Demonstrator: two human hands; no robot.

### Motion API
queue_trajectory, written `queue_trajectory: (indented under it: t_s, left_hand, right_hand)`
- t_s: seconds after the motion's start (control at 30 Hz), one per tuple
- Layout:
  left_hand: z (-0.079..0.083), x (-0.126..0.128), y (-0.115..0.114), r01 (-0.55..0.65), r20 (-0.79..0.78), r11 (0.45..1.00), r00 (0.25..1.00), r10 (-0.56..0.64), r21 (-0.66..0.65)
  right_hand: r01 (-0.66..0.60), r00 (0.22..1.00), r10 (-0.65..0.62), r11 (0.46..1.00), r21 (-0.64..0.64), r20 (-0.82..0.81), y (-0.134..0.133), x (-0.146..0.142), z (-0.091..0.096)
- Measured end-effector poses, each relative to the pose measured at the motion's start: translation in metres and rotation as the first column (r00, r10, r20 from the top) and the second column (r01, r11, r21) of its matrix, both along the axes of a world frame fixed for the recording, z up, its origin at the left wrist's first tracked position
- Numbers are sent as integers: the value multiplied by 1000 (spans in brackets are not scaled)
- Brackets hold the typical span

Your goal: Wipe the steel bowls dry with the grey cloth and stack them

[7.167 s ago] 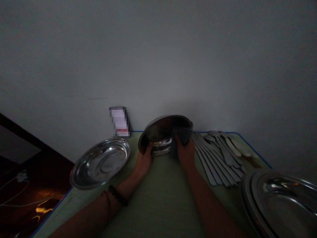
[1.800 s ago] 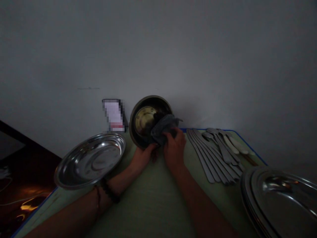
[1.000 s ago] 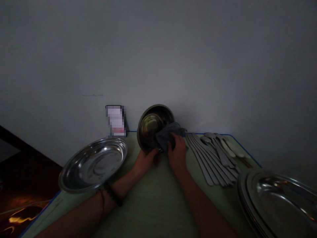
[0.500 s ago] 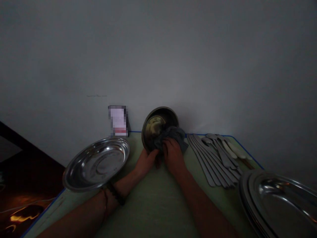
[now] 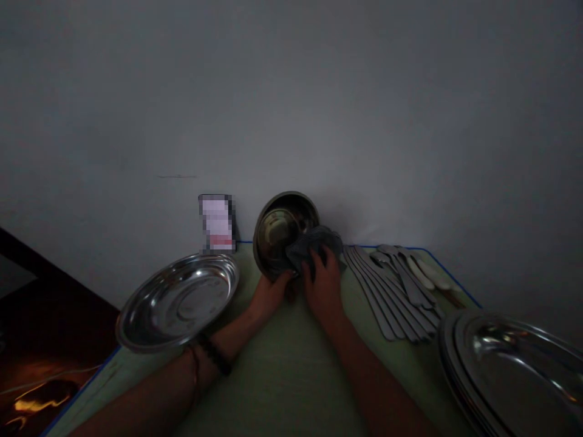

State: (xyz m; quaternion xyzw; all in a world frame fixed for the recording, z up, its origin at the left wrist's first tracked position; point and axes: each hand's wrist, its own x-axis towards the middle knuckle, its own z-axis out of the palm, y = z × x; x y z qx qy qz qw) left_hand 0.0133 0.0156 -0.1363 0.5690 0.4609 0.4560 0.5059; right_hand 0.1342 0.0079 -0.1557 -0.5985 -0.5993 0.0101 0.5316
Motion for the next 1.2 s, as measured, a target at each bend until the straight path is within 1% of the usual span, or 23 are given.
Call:
queue_trajectory:
  t_s: [0.1,0.2,0.3,0.37,0.43,0.5,0.53,0.6,0.67,0.73,0.83,0.9,0.97,1.03,1.1,1.17,1.2]
  left_hand:
    - [2,1,1,-10,19,1000,1000,11,-10]
    - [1,1,1,-7,21,1000,1000,8,-16]
    - [-1,0,2,-1,20,1000,1000,1,-26]
    - [-1,0,2,8,13,999,1000,-8,-35]
    - [-1,0,1,16,3,999,1000,-16,-42]
    - [1,1,-1,18,-7,999,1000,-18,-41]
    - [2,1,-1,17,-12,999,1000,-18,-37]
    - [4,1,-2,19,-25,999,999,-19,-26]
    - [5,1,-3,30,-44,999,999,-30,-16]
    - [6,0,-3,45,-65,999,997,-46,-9]
    - [6,0,-5,77,-109,997,991,-77,-8]
    - [6,0,-5,100,-143,995,985,-101,-12]
    - [5,0,-6,108,-168,994,980,-108,-13]
    - [4,0,-7,101,-188,995,977,-101,-13]
    - [4,-1,-9,88,-207,996,974,-90,-17]
    - [4,-1,-10,77,-223,997,972,-80,-22]
    - [5,-1,-11,74,-229,997,970,-78,-25]
  right_hand:
    - [-123,986,126,992,-31,107,2,-2,-5]
    - [-257,948,270,962,-92,168,6,1,-11]
    - [-316,923,335,940,-126,190,7,6,-10]
    - [-290,934,303,953,-93,192,4,8,-5]
    - [-182,971,186,983,-35,151,2,9,1]
    - [-34,999,34,999,7,28,0,8,5]
    - [28,998,-27,1000,15,-56,0,7,6]
    - [86,974,-81,996,16,-212,2,6,6]
    - [72,944,-63,997,17,-324,4,5,6]
    - [27,911,-16,999,19,-411,5,7,6]
    - [-20,842,21,1000,6,-540,3,11,10]
    - [-42,816,31,999,-4,-577,1,14,13]
    - [-55,817,41,998,-8,-575,-1,16,15]
    - [-17,830,6,1000,-15,-557,-1,16,14]
    - [61,828,-67,998,-29,-557,1,16,11]
    - [95,788,-96,995,-34,-608,2,16,8]
    - [77,752,-75,997,-26,-655,3,17,7]
